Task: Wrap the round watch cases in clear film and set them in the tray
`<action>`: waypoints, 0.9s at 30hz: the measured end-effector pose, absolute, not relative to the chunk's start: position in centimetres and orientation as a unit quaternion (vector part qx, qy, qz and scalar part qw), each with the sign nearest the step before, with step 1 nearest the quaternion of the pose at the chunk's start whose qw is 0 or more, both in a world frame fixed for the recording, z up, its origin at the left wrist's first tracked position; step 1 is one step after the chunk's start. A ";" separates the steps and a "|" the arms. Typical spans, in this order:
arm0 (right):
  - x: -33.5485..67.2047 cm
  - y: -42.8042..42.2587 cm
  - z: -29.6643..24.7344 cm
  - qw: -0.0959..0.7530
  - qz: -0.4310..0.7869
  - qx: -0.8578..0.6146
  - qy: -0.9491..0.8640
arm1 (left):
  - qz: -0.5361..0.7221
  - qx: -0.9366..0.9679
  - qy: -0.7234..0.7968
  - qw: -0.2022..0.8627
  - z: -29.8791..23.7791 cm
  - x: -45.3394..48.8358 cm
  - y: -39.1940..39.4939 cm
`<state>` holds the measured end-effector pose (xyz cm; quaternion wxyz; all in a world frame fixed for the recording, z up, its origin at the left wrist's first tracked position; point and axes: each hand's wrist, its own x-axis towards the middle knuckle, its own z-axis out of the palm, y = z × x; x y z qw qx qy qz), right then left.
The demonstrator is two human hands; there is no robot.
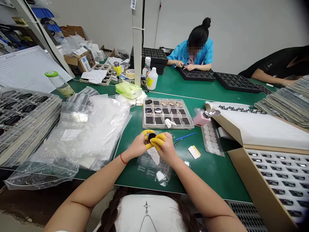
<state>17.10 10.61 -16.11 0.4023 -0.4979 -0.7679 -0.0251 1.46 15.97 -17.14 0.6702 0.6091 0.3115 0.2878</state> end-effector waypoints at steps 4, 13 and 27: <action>16.7 11.1 -16.4 0.394 -0.044 -0.500 -0.770 | 0.283 0.624 0.306 0.661 -17.2 1.5 16.0; 20.8 13.0 -15.8 0.370 -0.017 -0.660 -0.654 | 0.292 0.626 0.332 0.643 -16.1 1.4 15.9; 21.1 11.4 -13.6 0.404 0.368 -0.646 -0.533 | 0.342 0.648 0.290 0.616 -15.3 0.9 15.8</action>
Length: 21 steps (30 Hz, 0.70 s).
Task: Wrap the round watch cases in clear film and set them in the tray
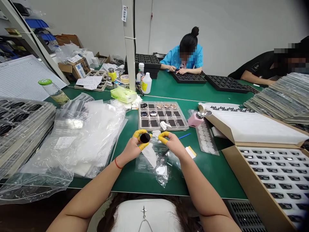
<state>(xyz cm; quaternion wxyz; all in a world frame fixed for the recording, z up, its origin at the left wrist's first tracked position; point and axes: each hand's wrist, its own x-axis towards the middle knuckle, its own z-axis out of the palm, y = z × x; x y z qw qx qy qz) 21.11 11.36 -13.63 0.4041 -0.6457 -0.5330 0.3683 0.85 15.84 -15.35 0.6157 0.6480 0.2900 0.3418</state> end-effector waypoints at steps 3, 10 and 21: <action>21.2 11.5 -13.5 0.417 0.380 -0.630 -0.533 | 0.335 0.644 0.295 0.621 -15.8 1.0 16.3; 22.4 10.6 -14.8 0.468 0.360 -0.631 -0.503 | 0.344 0.668 0.302 0.587 -16.6 1.6 16.3; 20.4 12.1 -13.8 0.485 0.421 -0.598 -0.478 | 0.315 0.664 0.236 0.635 -15.5 0.6 16.2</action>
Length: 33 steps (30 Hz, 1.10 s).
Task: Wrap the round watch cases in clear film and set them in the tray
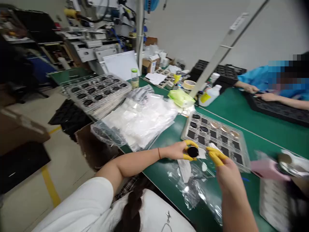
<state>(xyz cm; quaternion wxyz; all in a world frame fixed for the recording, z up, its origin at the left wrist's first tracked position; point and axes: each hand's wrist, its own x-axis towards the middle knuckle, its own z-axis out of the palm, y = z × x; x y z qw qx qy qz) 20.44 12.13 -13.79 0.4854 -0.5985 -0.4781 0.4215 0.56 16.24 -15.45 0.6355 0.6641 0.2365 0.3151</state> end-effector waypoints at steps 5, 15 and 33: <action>18.5 12.1 -12.6 0.505 0.412 -0.573 -0.497 | 0.327 0.661 0.261 0.623 -15.1 0.7 16.3; 18.0 11.8 -14.3 0.479 0.414 -0.549 -0.546 | 0.284 0.619 0.265 0.683 -15.5 1.1 16.0; 17.9 11.7 -13.9 0.449 0.384 -0.590 -0.550 | 0.273 0.621 0.252 0.690 -16.1 1.1 16.2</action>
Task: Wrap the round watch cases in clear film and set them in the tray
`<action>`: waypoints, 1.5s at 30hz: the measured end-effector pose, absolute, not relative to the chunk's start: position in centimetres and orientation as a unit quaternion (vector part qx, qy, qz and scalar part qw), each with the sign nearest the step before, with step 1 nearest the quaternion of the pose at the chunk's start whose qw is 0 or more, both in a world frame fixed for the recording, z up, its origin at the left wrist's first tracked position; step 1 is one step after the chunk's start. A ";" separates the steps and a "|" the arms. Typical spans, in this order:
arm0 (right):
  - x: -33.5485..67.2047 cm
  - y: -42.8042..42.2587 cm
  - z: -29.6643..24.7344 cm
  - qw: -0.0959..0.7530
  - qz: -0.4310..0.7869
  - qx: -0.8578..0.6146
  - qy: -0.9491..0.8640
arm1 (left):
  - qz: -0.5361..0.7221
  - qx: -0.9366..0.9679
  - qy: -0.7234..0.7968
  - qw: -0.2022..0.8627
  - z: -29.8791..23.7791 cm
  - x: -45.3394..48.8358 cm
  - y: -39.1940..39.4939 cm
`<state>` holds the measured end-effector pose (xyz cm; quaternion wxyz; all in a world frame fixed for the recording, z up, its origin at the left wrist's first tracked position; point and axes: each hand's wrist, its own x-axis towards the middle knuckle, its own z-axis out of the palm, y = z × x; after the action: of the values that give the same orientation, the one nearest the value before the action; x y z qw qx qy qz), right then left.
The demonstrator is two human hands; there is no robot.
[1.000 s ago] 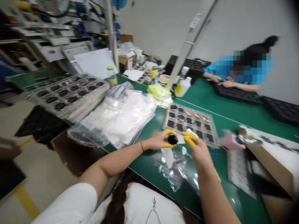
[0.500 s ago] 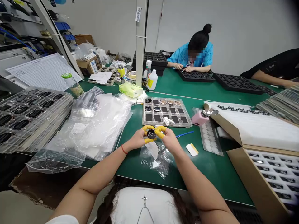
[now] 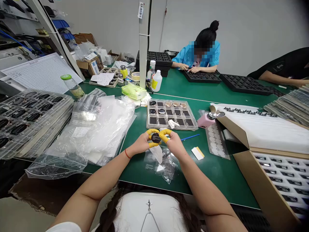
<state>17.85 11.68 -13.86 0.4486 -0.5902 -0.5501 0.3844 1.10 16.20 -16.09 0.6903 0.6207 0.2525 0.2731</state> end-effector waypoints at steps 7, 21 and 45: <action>17.7 11.5 -13.9 0.452 0.369 -0.598 -0.550 | 0.272 0.618 0.252 0.693 -16.2 1.1 16.2; 17.4 11.5 -13.7 0.427 0.288 -0.611 -0.601 | 0.274 0.616 0.254 0.694 -16.5 1.2 16.4; 22.1 5.1 -14.4 0.377 0.046 -0.666 -0.641 | 0.247 0.630 0.250 0.693 -16.7 1.2 16.4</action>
<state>22.07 5.07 -14.40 0.3773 -0.6665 -0.6413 0.0458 1.20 16.44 -16.75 0.6930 0.6297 0.2497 0.2466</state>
